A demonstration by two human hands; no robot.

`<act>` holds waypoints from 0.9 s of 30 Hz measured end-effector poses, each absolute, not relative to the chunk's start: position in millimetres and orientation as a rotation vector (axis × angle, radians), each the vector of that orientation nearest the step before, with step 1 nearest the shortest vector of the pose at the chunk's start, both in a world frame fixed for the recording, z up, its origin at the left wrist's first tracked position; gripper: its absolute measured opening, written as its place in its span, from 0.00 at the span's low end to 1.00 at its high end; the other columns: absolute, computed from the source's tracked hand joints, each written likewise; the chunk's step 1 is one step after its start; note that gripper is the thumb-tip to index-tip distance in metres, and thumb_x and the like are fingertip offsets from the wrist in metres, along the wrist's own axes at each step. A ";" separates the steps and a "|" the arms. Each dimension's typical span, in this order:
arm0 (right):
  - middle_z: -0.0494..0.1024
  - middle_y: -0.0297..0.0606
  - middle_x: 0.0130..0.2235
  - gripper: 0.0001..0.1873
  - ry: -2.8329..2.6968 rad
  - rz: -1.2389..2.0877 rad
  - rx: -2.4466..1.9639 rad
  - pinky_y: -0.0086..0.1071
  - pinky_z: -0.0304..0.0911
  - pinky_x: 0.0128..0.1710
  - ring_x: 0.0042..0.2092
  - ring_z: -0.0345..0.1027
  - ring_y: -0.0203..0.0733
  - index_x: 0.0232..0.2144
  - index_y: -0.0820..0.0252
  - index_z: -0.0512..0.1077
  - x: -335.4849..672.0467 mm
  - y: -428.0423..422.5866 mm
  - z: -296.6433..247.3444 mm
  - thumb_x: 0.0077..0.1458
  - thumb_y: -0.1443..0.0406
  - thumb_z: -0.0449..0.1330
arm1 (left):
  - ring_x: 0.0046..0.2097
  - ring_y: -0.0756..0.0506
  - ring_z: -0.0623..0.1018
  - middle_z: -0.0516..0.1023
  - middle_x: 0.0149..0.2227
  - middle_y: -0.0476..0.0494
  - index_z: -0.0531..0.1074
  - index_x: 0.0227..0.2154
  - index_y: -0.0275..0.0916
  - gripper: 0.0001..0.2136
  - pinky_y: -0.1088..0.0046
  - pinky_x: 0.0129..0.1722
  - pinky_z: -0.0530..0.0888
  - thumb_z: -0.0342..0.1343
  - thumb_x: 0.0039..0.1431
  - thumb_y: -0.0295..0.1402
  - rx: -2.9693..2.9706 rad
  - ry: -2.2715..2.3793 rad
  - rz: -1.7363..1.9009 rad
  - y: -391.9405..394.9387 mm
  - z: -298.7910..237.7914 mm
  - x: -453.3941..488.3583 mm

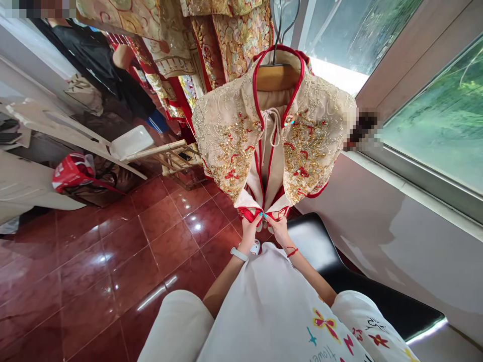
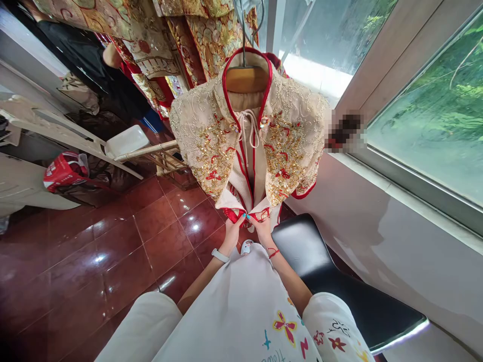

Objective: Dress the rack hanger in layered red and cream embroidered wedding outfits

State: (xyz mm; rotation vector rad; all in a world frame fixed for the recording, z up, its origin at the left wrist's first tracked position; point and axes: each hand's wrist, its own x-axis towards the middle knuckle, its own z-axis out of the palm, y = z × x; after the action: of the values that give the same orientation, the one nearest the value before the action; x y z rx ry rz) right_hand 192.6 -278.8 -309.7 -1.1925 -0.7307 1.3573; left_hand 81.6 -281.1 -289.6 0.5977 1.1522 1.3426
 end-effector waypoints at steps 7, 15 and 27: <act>0.72 0.32 0.21 0.21 -0.685 1.352 -1.210 0.31 0.65 0.27 0.26 0.67 0.38 0.23 0.58 0.71 188.6 -276.2 -321.5 0.42 0.51 0.73 | 0.28 0.52 0.71 0.74 0.25 0.52 0.72 0.24 0.37 0.14 0.74 0.32 0.70 0.72 0.43 0.37 0.581 1.196 1.338 -279.9 -292.3 81.4; 0.72 0.32 0.22 0.21 -0.610 1.359 -1.219 0.30 0.65 0.27 0.28 0.69 0.38 0.24 0.58 0.69 185.5 -275.1 -331.6 0.41 0.51 0.72 | 0.29 0.51 0.73 0.75 0.26 0.51 0.72 0.25 0.38 0.13 0.74 0.34 0.70 0.72 0.44 0.37 0.579 1.192 1.296 -281.6 -307.9 82.7; 0.71 0.30 0.21 0.25 -0.599 1.381 -1.238 0.30 0.64 0.27 0.27 0.67 0.37 0.23 0.56 0.67 186.1 -276.0 -334.5 0.39 0.46 0.72 | 0.30 0.50 0.72 0.73 0.24 0.51 0.70 0.23 0.38 0.16 0.73 0.34 0.69 0.72 0.42 0.38 0.627 1.267 1.227 -280.8 -305.7 80.3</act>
State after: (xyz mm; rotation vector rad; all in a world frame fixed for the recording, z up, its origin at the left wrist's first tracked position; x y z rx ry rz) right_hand 186.1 -276.0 -334.5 -1.2381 -0.5990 1.3813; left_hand 80.3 -280.8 -305.7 0.6273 1.2665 1.2268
